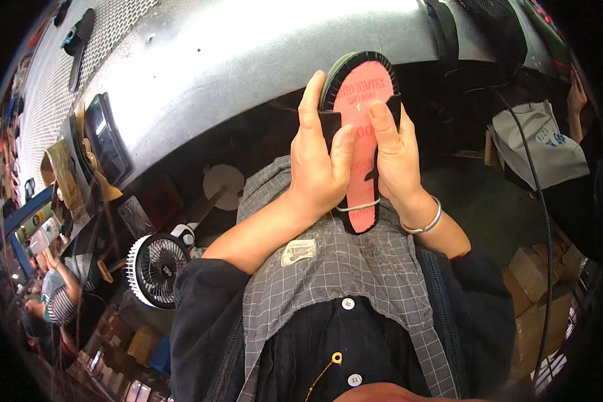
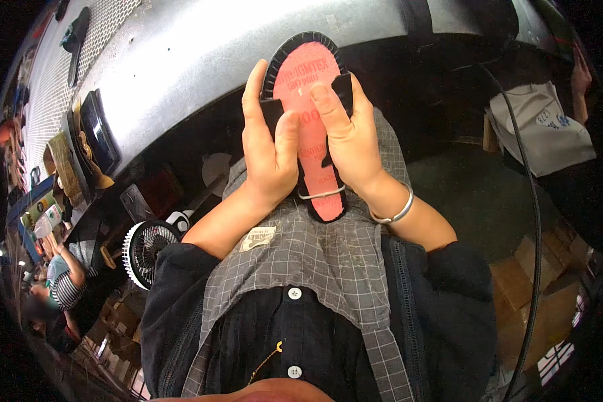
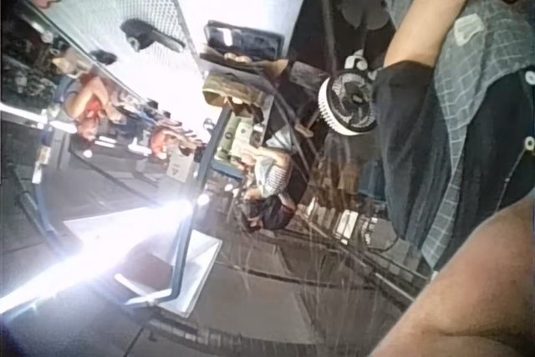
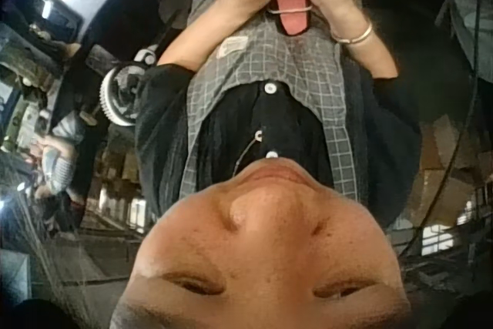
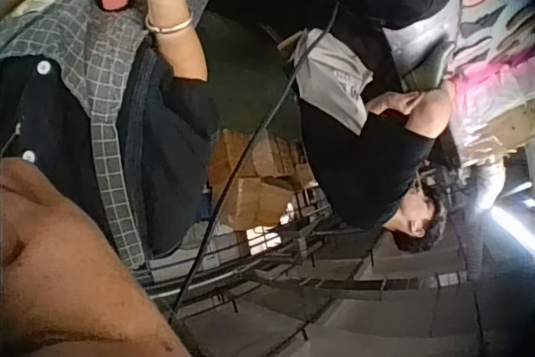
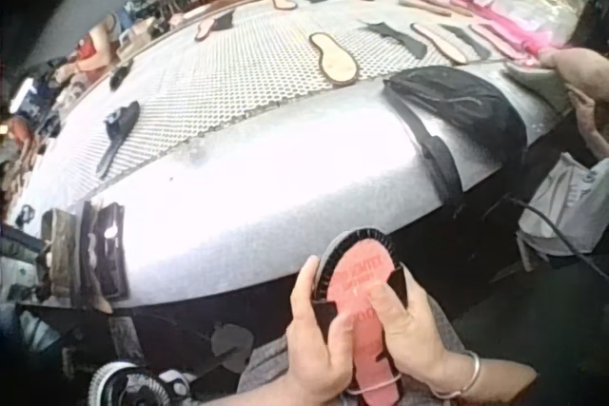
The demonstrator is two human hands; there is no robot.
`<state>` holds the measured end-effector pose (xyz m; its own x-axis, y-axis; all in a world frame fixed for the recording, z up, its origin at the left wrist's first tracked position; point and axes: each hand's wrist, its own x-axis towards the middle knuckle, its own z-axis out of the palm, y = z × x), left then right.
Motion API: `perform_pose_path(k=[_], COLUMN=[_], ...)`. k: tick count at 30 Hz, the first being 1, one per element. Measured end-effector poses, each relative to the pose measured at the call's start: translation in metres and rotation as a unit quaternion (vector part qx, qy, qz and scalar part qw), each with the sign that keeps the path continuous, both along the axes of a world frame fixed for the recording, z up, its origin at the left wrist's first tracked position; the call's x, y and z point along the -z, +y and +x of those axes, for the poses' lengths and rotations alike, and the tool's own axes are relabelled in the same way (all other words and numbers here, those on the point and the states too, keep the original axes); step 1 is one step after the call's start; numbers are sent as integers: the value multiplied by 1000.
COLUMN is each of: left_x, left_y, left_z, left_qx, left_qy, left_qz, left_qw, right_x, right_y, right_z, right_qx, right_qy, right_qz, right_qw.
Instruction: The person assembles shoes by taking shoe lasts, uppers, and insoles, fitting the uppers and insoles onto the shoe lasts by hand, and securing them with rubber bands.
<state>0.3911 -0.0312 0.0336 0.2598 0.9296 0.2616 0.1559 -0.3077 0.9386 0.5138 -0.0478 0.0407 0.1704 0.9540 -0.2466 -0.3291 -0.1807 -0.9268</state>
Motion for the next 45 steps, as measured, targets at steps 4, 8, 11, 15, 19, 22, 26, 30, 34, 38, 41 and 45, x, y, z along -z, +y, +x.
perform_pose_path(k=[4, 8, 11, 15, 19, 22, 26, 30, 34, 38, 41, 45], left_x=[13, 14, 16, 21, 20, 25, 26, 27, 6, -8, -8, -23], left_y=[0, -5, -7, -8, -9, -15, -13, -8, -3, 1, -13, 16], left_z=[-8, -19, -18, -9, -20, -20, -24, -34, -26, -18, -25, -22], left_qx=[82, 173, 156, 70, 155, 177, 165, 192, 171, 117, 29, 44], left_qy=[-83, -240, -172, -65, -128, -116, -76, -100, -212, -316, -265, -294], left_qz=[-102, -217, -211, -99, -189, -161, -134, -172, -224, -262, -274, -273], left_qw=[988, 930, 950, 991, 961, 964, 974, 961, 936, 905, 924, 915], right_x=[18, 11, 15, 16, 22, 20, 23, 53, 44, -16, -29, -30], right_y=[-9, -20, -22, -16, -22, -27, -33, -49, -53, -37, -26, -27], right_z=[12, 20, 17, 21, 31, 28, 22, 32, 31, 38, 20, 18], right_qx=[-58, -96, -98, -93, -154, -157, -132, -164, -169, -151, -247, -260], right_qy=[137, 278, 189, 107, 59, 41, -8, 239, 163, -8, -14, -50], right_qz=[12, -15, 7, 0, 33, 32, 41, -89, -96, 6, 24, 25], right_qw=[989, 956, 977, 990, 986, 986, 990, 953, 967, 988, 969, 964])
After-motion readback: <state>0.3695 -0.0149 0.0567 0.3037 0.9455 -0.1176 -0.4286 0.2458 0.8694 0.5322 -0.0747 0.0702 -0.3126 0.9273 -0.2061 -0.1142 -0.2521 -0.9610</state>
